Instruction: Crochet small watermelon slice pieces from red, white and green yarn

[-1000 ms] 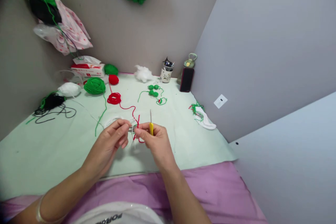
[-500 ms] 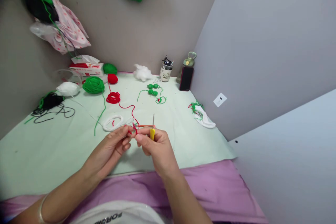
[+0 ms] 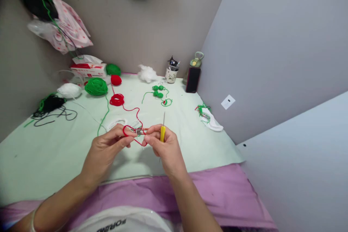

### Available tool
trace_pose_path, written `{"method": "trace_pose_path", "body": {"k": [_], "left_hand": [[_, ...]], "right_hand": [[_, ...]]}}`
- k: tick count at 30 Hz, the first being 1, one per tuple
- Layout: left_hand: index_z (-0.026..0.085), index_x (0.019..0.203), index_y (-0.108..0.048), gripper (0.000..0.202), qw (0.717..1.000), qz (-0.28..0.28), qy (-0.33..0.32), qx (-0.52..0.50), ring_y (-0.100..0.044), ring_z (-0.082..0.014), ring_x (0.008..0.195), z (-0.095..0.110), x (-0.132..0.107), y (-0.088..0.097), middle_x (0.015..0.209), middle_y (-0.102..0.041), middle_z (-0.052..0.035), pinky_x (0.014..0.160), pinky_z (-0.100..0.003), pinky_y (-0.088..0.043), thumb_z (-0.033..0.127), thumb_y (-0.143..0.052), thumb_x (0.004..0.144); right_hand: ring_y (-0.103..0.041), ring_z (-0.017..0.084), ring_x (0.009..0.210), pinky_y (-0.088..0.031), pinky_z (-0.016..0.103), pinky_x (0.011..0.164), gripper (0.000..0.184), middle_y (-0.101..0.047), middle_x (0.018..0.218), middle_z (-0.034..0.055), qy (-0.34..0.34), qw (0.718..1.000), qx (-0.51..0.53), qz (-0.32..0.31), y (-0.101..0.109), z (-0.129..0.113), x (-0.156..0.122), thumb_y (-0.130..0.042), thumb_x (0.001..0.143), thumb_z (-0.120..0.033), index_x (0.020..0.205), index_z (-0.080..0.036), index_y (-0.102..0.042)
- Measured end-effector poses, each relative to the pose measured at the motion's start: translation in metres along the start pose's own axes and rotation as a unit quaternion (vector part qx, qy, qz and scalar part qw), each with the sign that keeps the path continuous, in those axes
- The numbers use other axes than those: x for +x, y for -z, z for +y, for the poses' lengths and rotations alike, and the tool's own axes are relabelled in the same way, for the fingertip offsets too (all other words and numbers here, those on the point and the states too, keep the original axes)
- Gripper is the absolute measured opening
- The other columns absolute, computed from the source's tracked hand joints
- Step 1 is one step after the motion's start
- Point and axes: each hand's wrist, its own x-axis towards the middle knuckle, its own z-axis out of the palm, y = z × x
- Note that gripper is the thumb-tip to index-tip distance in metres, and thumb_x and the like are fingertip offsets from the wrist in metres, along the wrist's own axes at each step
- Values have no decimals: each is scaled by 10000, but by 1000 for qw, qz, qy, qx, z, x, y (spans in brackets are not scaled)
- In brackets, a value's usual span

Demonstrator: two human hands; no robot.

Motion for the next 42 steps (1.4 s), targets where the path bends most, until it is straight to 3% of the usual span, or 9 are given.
{"method": "trace_pose_path", "body": {"k": [4,10,14,19,24,32,38,40,42], "left_hand": [[281,805,-857,78,996,-39,-59,49,-612,-168,809,2,3,1,821,-665,-20,753,-275,-504,236,-803,838],[238,742,-810,97,997,-68,-16,35,-627,-157,781,2,8,-2,814,-662,-17,703,-252,-514,238,-791,837],[222,794,-787,77,997,-75,23,8,-648,-139,732,6,9,-4,820,-668,2,688,-241,-535,263,-773,858],[222,921,-783,164,991,-96,90,-14,-709,-163,797,6,7,-2,895,-759,-13,794,-279,-572,377,-732,905],[214,834,-792,130,988,-77,136,-6,-711,-173,760,4,4,2,780,-769,-6,744,-269,-557,319,-835,771],[200,790,-760,135,980,-117,159,-12,-668,-153,697,3,3,6,704,-720,4,718,-262,-520,328,-797,812],[193,766,-692,219,964,-144,203,-97,-627,-158,676,-3,-1,2,708,-643,13,739,-305,-538,376,-806,807],[195,773,-696,210,965,-124,204,-105,-623,-162,717,-4,-1,2,760,-636,11,778,-318,-541,368,-810,803],[202,793,-704,194,971,-87,201,-100,-629,-171,783,-4,-1,4,808,-647,7,823,-314,-518,364,-808,808]], "right_hand": [[-265,43,467,-146,253,450,264,-618,593,-41,-26,996,-58,-60,1,5,0,-874,720,-392,787,-166,-755],[-225,38,455,-135,255,454,315,-472,519,-87,-66,994,-27,-88,0,7,3,-900,654,-427,712,-169,-729],[-255,40,456,-160,246,452,286,-555,555,-67,-54,996,-28,-58,-3,7,3,-874,681,-409,719,-173,-717],[-312,46,495,-240,238,472,197,-658,701,-33,39,998,-46,21,-6,8,1,-841,726,-354,754,-185,-742],[-375,69,523,-298,241,505,158,-587,631,-50,87,993,-72,44,-10,7,-2,-811,753,-315,717,-196,-713],[-343,72,526,-274,252,507,180,-543,626,-58,91,991,-79,50,-11,9,-2,-804,777,-343,738,-200,-702],[-266,73,490,-221,265,490,291,-423,558,-83,44,997,-64,25,-5,15,2,-779,826,-469,770,-197,-693],[-321,93,511,-265,270,514,388,-413,546,-67,47,995,-84,20,1,13,2,-664,916,-549,776,-190,-713],[-463,129,617,-367,282,607,486,-526,612,-12,87,988,-119,35,8,9,2,-543,985,-576,784,-183,-746]]}}
